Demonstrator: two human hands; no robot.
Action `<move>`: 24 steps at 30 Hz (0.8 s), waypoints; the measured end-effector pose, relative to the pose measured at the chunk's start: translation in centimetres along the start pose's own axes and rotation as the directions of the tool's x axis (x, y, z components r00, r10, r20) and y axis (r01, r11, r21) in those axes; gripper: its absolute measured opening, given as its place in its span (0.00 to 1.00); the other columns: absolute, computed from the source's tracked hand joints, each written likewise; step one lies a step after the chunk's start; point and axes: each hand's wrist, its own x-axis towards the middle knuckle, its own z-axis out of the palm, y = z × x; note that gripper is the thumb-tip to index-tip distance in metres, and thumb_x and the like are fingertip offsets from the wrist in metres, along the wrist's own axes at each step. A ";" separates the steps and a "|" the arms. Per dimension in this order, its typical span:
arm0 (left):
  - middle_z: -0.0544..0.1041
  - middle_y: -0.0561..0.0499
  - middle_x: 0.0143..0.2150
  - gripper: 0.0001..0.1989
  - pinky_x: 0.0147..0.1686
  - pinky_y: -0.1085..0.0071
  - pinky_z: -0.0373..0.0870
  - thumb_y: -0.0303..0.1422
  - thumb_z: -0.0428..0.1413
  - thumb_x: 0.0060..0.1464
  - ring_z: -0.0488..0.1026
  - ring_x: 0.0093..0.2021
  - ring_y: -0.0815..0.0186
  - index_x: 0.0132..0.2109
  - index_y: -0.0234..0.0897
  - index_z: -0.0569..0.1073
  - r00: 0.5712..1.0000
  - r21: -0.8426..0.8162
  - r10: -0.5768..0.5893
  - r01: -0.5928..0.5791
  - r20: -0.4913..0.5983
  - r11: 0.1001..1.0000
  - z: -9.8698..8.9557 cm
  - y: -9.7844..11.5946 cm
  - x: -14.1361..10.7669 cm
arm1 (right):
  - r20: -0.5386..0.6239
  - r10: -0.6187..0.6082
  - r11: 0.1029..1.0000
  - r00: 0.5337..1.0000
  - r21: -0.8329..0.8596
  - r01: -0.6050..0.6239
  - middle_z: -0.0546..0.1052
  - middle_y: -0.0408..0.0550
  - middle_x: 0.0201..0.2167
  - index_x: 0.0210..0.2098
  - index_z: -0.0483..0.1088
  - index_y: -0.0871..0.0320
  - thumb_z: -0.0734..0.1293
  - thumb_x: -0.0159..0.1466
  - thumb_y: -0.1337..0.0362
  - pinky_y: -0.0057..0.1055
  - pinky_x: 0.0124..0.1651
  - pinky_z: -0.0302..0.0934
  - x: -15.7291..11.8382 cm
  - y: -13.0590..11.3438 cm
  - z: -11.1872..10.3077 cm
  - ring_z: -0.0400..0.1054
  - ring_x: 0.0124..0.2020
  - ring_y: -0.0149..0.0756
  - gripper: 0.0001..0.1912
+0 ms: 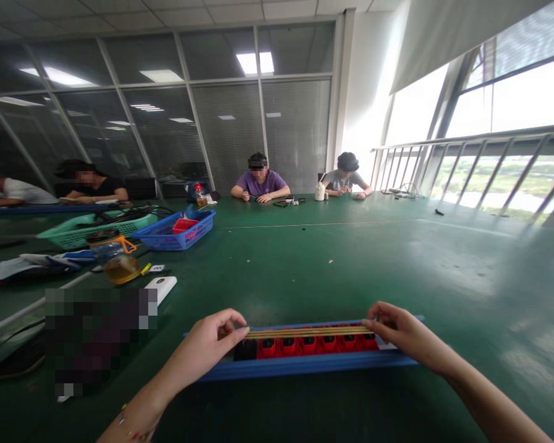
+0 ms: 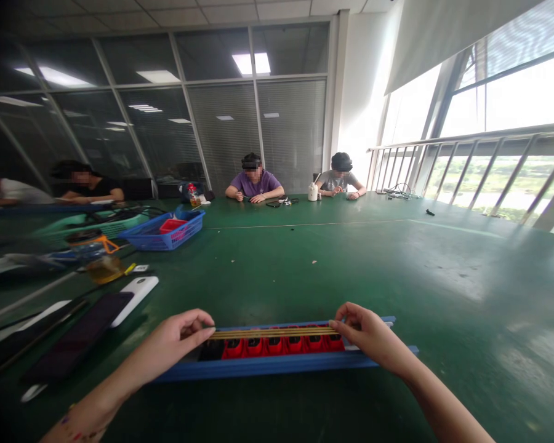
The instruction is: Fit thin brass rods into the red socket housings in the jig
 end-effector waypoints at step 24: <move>0.69 0.55 0.27 0.19 0.27 0.77 0.62 0.47 0.47 0.50 0.67 0.28 0.69 0.41 0.38 0.67 0.998 -0.014 -0.005 0.006 0.064 1.000 -0.3 0.2 -0.1 | 0.029 -0.032 0.999 0.999 0.003 0.032 0.67 0.41 0.24 0.37 0.64 0.57 0.57 0.60 0.48 0.25 0.27 0.57 0.0 0.3 0.2 0.61 0.25 0.30 0.18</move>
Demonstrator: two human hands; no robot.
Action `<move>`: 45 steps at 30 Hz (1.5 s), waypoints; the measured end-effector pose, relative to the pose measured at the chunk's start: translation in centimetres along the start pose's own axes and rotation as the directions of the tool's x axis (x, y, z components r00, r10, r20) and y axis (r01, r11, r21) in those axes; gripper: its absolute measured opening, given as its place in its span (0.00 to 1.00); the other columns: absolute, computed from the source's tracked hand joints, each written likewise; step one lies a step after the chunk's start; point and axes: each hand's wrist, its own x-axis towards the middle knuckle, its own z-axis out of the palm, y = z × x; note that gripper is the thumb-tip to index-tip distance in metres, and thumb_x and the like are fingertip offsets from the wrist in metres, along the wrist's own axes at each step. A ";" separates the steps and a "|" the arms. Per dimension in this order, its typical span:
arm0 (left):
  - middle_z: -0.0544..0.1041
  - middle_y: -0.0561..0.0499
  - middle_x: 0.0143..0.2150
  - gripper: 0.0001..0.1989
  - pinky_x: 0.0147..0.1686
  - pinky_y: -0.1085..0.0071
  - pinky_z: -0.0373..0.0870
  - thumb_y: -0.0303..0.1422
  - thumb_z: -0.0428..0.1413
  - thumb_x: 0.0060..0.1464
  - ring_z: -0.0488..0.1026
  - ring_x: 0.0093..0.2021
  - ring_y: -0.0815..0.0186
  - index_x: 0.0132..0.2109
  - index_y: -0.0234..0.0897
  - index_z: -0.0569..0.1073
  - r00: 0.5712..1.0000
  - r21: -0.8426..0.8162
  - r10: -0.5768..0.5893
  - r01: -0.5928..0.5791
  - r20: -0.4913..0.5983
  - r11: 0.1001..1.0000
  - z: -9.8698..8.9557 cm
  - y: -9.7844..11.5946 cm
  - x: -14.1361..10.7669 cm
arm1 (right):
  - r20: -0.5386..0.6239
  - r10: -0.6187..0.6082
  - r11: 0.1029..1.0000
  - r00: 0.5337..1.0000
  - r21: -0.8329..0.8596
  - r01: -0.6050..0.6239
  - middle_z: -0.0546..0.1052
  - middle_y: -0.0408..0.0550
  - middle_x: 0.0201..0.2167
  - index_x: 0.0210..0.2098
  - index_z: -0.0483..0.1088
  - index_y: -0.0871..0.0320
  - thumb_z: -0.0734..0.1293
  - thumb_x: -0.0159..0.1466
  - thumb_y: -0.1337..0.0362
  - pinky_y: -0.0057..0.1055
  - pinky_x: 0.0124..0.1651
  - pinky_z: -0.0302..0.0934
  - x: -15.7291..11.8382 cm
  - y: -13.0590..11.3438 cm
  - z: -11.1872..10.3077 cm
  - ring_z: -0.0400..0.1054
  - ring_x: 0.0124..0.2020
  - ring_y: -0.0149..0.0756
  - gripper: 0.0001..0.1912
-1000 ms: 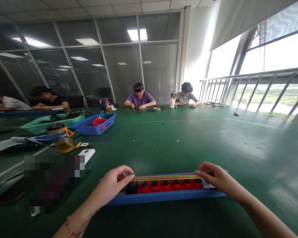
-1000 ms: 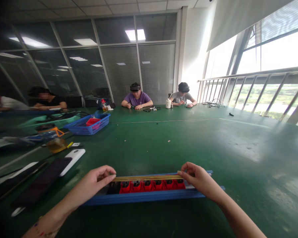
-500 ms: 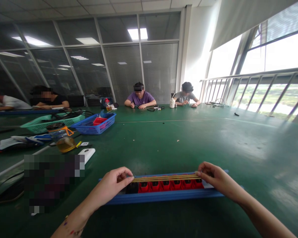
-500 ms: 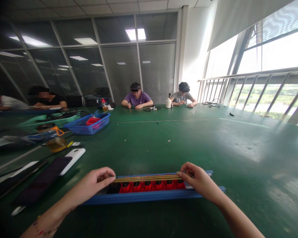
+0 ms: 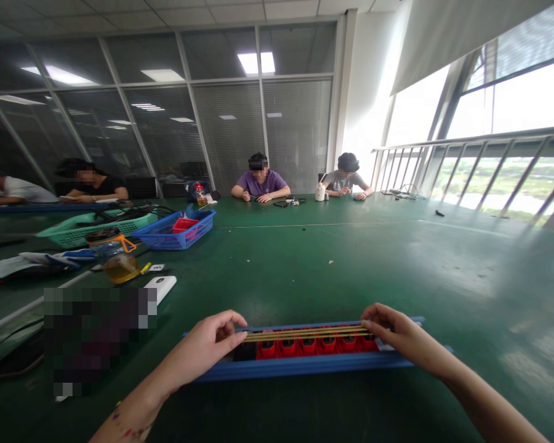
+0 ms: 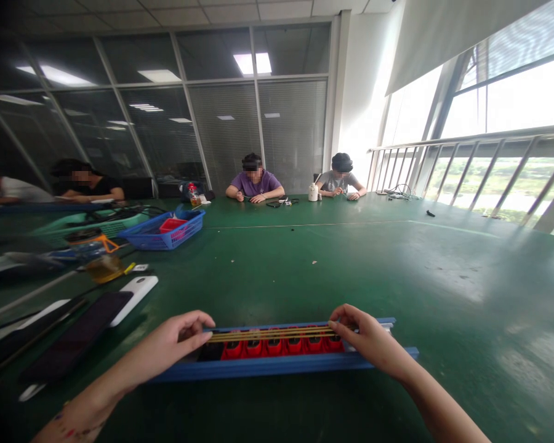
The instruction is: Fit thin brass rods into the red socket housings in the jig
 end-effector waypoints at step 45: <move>0.74 0.54 0.35 0.09 0.35 0.74 0.60 0.35 0.46 0.54 0.68 0.36 0.67 0.35 0.42 0.70 0.888 0.630 0.410 -0.200 -0.206 0.750 -5.7 2.2 4.7 | 0.242 -0.299 0.716 0.923 -0.583 0.384 0.75 0.42 0.35 0.37 0.70 0.51 0.59 0.60 0.62 0.28 0.38 0.58 1.3 -9.4 -4.6 0.69 0.34 0.34 0.10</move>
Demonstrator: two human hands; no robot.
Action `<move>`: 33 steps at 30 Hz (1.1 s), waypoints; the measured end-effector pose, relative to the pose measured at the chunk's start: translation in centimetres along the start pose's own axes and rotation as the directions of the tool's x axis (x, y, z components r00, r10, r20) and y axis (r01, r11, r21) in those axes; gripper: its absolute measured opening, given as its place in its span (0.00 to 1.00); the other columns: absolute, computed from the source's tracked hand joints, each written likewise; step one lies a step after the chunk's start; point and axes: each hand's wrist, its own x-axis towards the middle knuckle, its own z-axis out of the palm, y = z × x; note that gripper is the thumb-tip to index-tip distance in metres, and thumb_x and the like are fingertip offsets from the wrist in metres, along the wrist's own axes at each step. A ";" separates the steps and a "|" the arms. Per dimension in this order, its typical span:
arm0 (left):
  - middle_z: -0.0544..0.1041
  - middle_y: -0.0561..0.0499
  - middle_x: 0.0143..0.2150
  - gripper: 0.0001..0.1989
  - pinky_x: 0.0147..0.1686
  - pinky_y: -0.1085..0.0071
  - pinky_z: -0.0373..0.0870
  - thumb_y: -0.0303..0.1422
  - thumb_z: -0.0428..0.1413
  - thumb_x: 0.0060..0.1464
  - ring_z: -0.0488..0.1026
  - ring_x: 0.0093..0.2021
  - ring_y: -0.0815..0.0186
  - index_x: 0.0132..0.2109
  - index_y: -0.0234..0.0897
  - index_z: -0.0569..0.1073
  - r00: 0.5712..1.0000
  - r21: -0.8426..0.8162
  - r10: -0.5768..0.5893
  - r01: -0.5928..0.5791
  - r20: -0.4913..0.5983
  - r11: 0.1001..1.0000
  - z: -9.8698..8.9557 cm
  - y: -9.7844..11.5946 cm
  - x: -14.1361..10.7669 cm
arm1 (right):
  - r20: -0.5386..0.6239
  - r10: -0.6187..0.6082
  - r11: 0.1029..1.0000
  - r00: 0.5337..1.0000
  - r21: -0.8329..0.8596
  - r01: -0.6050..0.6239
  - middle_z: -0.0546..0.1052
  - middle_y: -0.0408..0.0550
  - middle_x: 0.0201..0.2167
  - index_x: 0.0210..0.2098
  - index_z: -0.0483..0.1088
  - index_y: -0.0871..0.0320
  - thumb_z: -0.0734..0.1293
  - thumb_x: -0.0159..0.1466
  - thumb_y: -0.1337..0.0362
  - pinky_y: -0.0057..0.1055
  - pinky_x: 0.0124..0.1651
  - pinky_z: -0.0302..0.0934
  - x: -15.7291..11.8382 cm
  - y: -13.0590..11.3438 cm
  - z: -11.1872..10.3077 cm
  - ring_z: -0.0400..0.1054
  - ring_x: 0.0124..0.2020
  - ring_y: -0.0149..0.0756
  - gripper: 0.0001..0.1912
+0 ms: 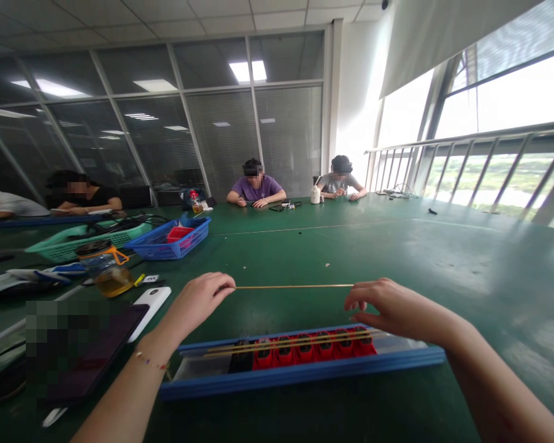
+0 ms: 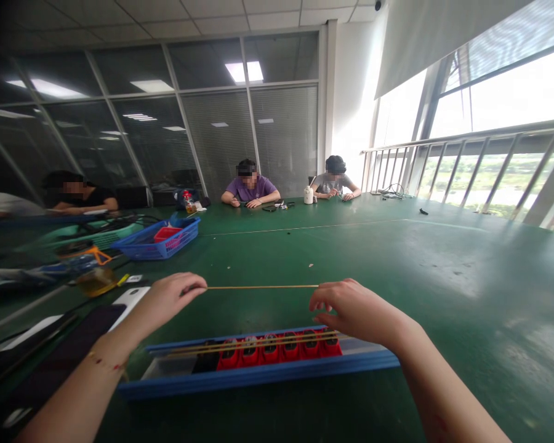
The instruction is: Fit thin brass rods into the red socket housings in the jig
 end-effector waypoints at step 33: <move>0.72 0.52 0.32 0.07 0.33 0.73 0.61 0.33 0.49 0.50 0.68 0.33 0.67 0.32 0.41 0.71 0.946 -0.127 -0.089 0.134 0.311 0.983 9.0 -2.2 -0.7 | -0.014 0.156 0.981 0.988 -0.117 -0.156 0.76 0.42 0.27 0.31 0.71 0.51 0.58 0.61 0.61 0.27 0.31 0.55 -1.1 1.9 -0.6 0.68 0.28 0.34 0.10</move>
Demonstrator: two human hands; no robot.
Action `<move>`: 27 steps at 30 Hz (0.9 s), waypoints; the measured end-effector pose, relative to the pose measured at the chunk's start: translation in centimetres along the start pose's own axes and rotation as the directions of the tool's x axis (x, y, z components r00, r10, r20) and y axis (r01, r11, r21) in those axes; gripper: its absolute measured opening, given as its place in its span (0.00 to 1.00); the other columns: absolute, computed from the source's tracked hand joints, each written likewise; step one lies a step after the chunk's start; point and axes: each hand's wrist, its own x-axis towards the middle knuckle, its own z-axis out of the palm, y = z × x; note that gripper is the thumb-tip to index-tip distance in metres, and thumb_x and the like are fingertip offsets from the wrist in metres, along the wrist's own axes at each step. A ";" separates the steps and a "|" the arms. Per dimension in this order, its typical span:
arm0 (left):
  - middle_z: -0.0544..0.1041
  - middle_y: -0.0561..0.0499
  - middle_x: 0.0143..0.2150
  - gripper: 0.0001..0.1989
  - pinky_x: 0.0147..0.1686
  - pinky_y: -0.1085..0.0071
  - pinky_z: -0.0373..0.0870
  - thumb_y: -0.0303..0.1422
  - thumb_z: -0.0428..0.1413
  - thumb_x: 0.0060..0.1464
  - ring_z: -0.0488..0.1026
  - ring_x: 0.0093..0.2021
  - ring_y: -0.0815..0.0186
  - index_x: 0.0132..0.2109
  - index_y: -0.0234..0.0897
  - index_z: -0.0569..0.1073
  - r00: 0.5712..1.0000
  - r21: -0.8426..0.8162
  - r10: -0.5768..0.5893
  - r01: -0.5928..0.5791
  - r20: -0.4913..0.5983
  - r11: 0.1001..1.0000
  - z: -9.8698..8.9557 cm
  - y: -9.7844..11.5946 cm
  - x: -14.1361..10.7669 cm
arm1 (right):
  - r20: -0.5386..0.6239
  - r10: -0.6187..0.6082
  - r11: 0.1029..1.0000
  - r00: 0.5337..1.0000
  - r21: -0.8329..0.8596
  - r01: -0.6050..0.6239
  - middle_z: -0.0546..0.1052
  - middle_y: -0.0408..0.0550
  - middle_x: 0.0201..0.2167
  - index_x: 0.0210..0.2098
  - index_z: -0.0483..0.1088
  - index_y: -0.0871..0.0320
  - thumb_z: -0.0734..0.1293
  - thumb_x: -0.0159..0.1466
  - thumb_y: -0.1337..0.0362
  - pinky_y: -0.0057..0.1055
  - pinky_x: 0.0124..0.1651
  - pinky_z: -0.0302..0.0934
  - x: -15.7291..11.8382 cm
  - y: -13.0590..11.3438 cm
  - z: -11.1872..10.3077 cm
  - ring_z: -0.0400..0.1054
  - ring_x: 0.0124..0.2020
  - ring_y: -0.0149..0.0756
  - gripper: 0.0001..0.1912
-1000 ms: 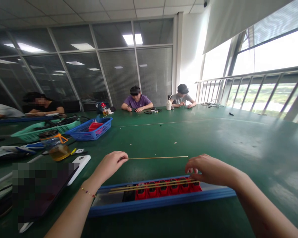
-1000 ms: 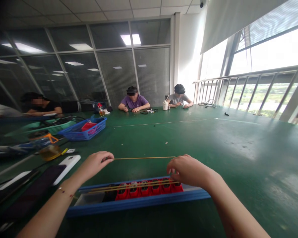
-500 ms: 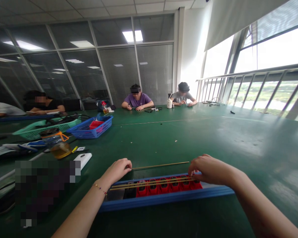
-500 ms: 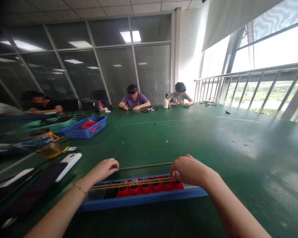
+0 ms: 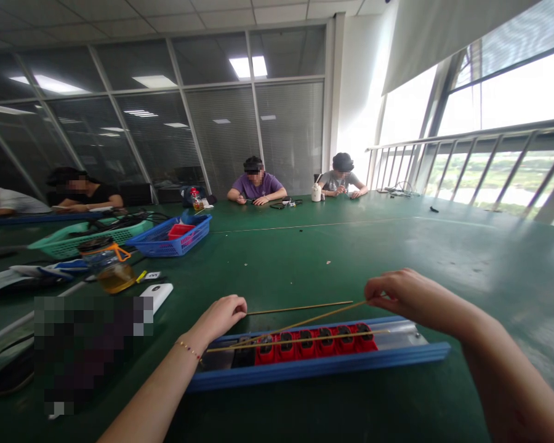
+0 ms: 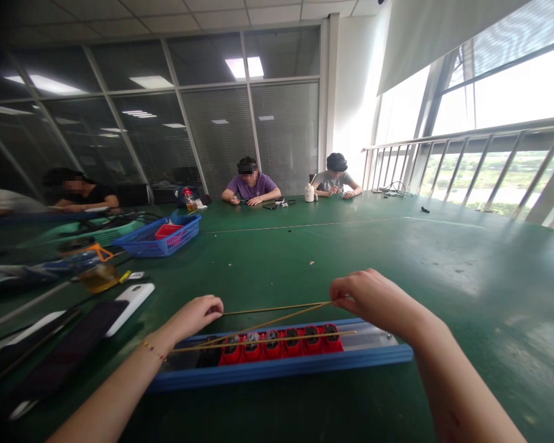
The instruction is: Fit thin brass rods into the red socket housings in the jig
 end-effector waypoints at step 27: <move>0.72 0.51 0.33 0.10 0.33 0.73 0.61 0.37 0.47 0.52 0.69 0.33 0.67 0.32 0.39 0.72 1.000 -0.026 -0.028 0.028 -0.004 0.999 0.0 0.1 0.0 | 0.072 0.127 0.992 0.989 -0.034 -0.125 0.77 0.43 0.29 0.32 0.71 0.53 0.58 0.57 0.65 0.27 0.32 0.56 3.1 3.4 5.3 0.70 0.31 0.36 0.10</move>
